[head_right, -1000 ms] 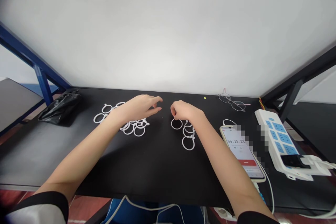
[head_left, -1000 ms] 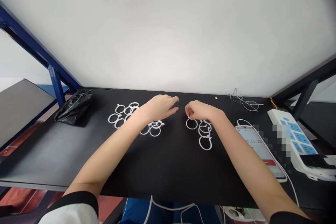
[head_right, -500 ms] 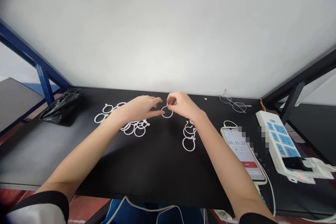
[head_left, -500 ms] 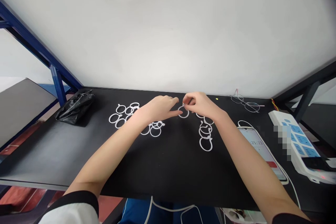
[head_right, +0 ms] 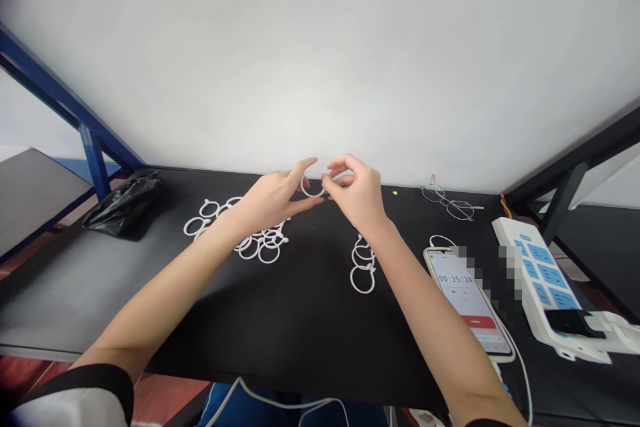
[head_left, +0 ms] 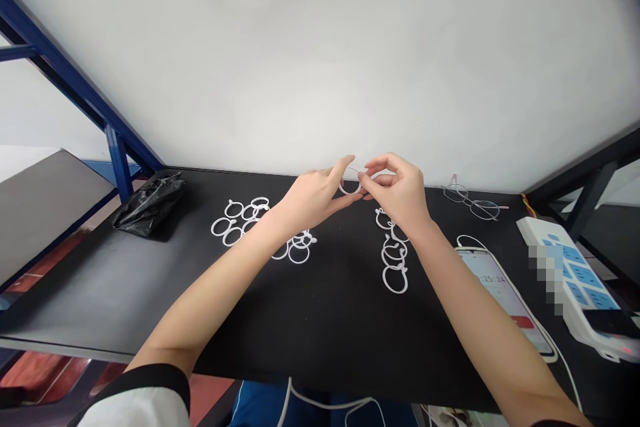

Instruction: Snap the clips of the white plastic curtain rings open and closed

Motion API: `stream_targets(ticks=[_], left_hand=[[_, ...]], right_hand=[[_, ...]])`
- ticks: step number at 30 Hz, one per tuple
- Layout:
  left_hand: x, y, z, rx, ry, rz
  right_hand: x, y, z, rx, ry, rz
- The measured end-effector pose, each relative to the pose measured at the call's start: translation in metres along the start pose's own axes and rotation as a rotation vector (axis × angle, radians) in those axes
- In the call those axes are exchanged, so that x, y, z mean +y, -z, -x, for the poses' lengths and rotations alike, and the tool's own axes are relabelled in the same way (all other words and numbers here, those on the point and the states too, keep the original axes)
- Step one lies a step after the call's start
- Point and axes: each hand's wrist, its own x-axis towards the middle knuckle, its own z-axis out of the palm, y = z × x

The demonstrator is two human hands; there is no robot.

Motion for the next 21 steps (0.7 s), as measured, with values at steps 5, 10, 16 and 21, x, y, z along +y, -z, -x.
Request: stream_targets(ticks=[5,10,16,21], left_hand=[[-0.005,-0.008,-0.003,0.196,-0.128,0.101],[-0.009,-0.005,-0.002,0.169,-0.168,0.189],[-0.011,0.003,-0.001,0.143,-0.147,0.528],[-0.008,0.011,0.0,0.107,-0.129,0.784]], right_hand=[[0.0,-0.006,0.001,0.036,0.025,-0.152],[0.001,-0.007,0.0,-0.046,0.013,-0.28],[-0.008,0.001,0.0,-0.156,0.021,-0.355],[-0.015,0.005,0.005,-0.163,0.178,-0.22]])
